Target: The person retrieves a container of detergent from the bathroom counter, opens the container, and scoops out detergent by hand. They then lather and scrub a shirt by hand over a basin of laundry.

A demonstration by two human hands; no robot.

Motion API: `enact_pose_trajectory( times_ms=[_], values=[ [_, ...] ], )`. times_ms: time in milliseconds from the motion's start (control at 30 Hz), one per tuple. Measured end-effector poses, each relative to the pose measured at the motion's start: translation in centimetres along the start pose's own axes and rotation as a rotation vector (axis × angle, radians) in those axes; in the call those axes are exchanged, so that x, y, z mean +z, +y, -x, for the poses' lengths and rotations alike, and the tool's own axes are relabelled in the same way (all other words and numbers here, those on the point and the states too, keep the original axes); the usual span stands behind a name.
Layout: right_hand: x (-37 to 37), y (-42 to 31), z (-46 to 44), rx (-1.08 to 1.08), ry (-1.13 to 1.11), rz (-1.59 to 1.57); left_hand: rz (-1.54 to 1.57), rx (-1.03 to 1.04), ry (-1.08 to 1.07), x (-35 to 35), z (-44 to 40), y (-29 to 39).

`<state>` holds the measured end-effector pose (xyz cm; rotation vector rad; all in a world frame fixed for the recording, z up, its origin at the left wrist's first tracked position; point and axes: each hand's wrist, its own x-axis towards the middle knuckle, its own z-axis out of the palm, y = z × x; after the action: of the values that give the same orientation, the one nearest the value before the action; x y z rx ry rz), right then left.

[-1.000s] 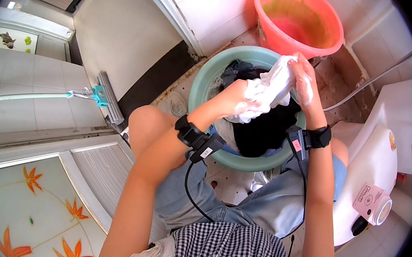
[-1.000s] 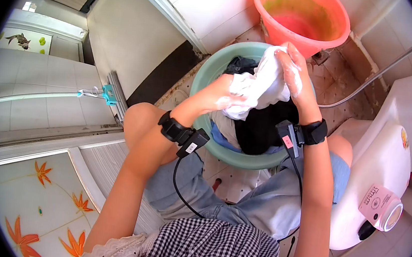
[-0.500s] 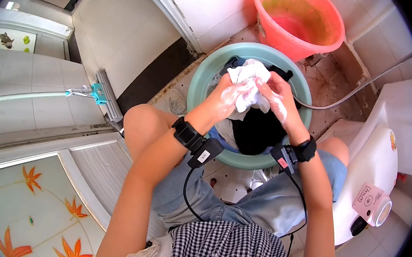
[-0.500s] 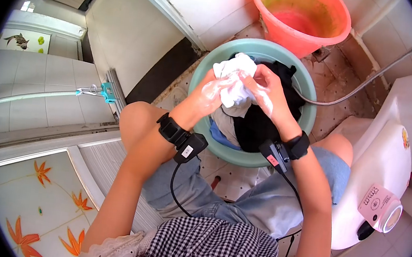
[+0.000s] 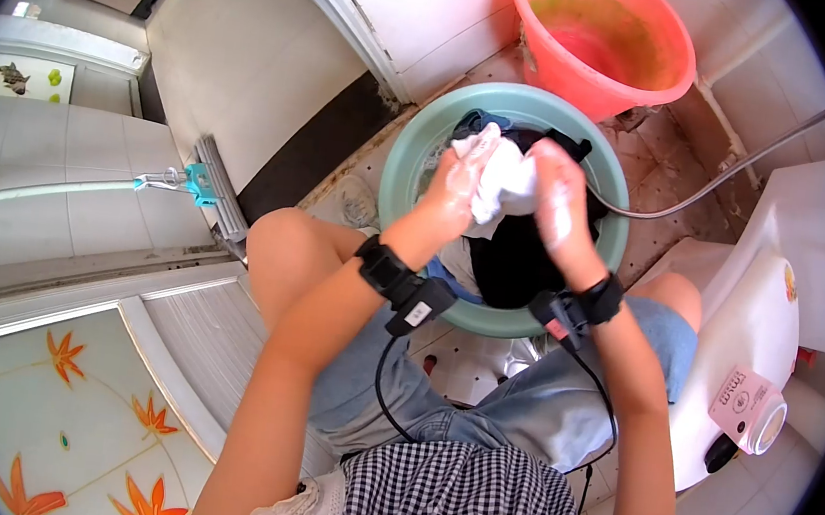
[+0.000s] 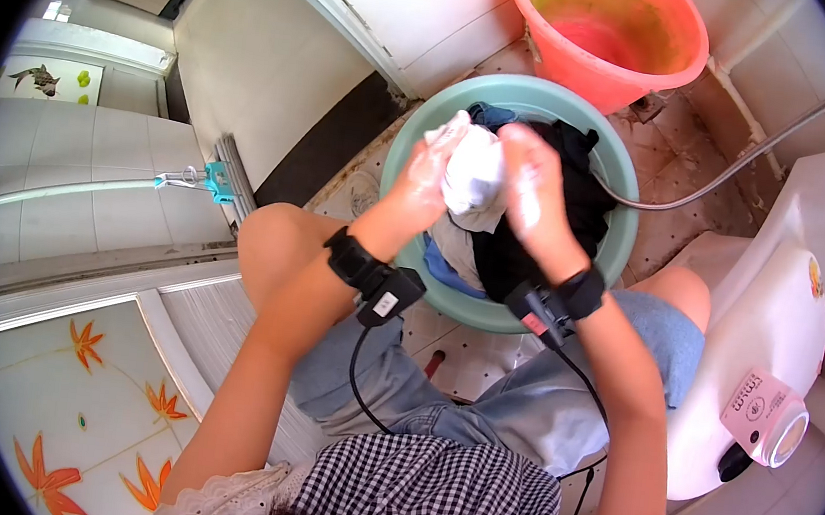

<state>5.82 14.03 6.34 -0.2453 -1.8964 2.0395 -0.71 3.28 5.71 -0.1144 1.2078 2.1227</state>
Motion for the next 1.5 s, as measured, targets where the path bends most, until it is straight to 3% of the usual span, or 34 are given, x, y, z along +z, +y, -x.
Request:
enact_pose_trajectory(
  times_ms=[67, 100, 167, 200, 233, 300, 333, 367, 433, 500, 567, 600, 633, 700, 833, 867, 900, 967, 1000, 1100, 1200, 1267, 1333, 1500],
  values=[
    [2.1, 0.6, 2.2, -0.204, 0.024, 0.438, 0.156, -0.197, -0.1, -1.2, -1.0, -3.0],
    [2.0, 2.2, 1.8, -0.427, 0.151, 0.652, 0.278, -0.277, -0.144, -0.9, -0.6, -4.6],
    [0.0, 1.0, -0.3, 0.03, 0.151, 0.633, -0.141, -0.251, 0.148, 0.9, 2.1, -5.9],
    [-0.6, 0.5, -1.3, 0.195, 0.154, 0.616, -0.153, -0.138, 0.132, 1.2, 2.2, -6.6],
    [0.1, 0.7, -0.7, 0.195, 0.151, 0.611, -0.156, -0.136, 0.136, 0.6, 1.7, -6.6],
    [2.4, 1.6, 1.6, -0.257, 0.145, 0.641, 0.138, -0.192, -0.041, -1.1, -0.4, -5.4],
    [2.9, 2.0, 2.5, -0.351, 0.077, 0.6, 0.21, -0.322, -0.204, -1.9, -1.1, -3.9],
    [2.5, 2.0, 2.2, -0.349, 0.08, 0.601, 0.218, -0.347, -0.172, -1.5, -0.5, -3.8],
    [1.0, 0.9, 0.4, -0.268, 0.109, 0.73, 0.036, -0.203, 0.035, 0.1, 1.3, -4.7],
    [-0.5, 1.4, -1.5, 0.101, 0.195, 0.506, -0.039, -0.336, -0.04, 0.1, 2.1, -3.2],
    [-1.0, 2.2, -2.1, 0.055, 0.13, 0.2, -0.264, -0.103, -0.11, 0.4, 2.3, -2.1],
    [-1.2, 1.6, -2.1, 0.082, 0.118, 0.153, -0.199, -0.022, -0.167, -0.1, 2.1, -1.5],
    [-1.4, 0.5, -2.1, 0.108, 0.104, 0.105, -0.265, -0.027, -0.133, 0.0, 2.3, -0.3],
    [-1.9, -1.4, -1.5, 0.238, 0.068, 0.094, -0.374, 0.108, -0.077, -1.2, 1.3, 0.3],
    [-2.9, -1.5, -1.0, 0.388, -0.114, 0.102, -0.454, 0.288, -0.161, -1.5, 0.9, 1.8],
    [-2.9, -1.9, -0.9, 0.467, -0.197, 0.094, -0.305, 0.329, -0.204, -1.3, 0.8, 1.5],
    [-2.9, -2.2, -0.9, 0.473, -0.199, 0.093, -0.304, 0.325, -0.199, -1.5, 1.0, 1.5],
    [-3.2, -2.7, -1.1, 0.57, -0.418, 0.194, -0.442, 0.357, -0.173, -1.6, 1.2, 1.6],
    [-3.6, -2.0, -1.1, 0.496, -0.449, 0.176, -0.442, 0.359, -0.174, -1.6, 1.0, 1.4],
    [-4.0, -1.2, -1.5, 0.39, -0.376, 0.202, -0.388, 0.409, -0.154, -1.7, 0.7, 1.3],
    [-3.1, -2.4, -1.6, 0.403, -0.343, 0.073, -0.592, 0.376, -0.143, -1.4, 1.2, 1.9],
    [-2.9, -2.5, -1.5, 0.411, -0.316, -0.005, -0.407, 0.392, -0.198, -0.9, 1.4, 1.7],
    [-2.9, -2.1, -1.4, 0.532, -0.433, -0.04, -0.382, 0.387, -0.197, -1.2, 1.1, 1.3],
    [-3.7, -1.9, -1.7, 0.511, -0.578, 0.142, -0.487, 0.368, -0.191, -0.8, 1.4, 2.3]
  ],
)
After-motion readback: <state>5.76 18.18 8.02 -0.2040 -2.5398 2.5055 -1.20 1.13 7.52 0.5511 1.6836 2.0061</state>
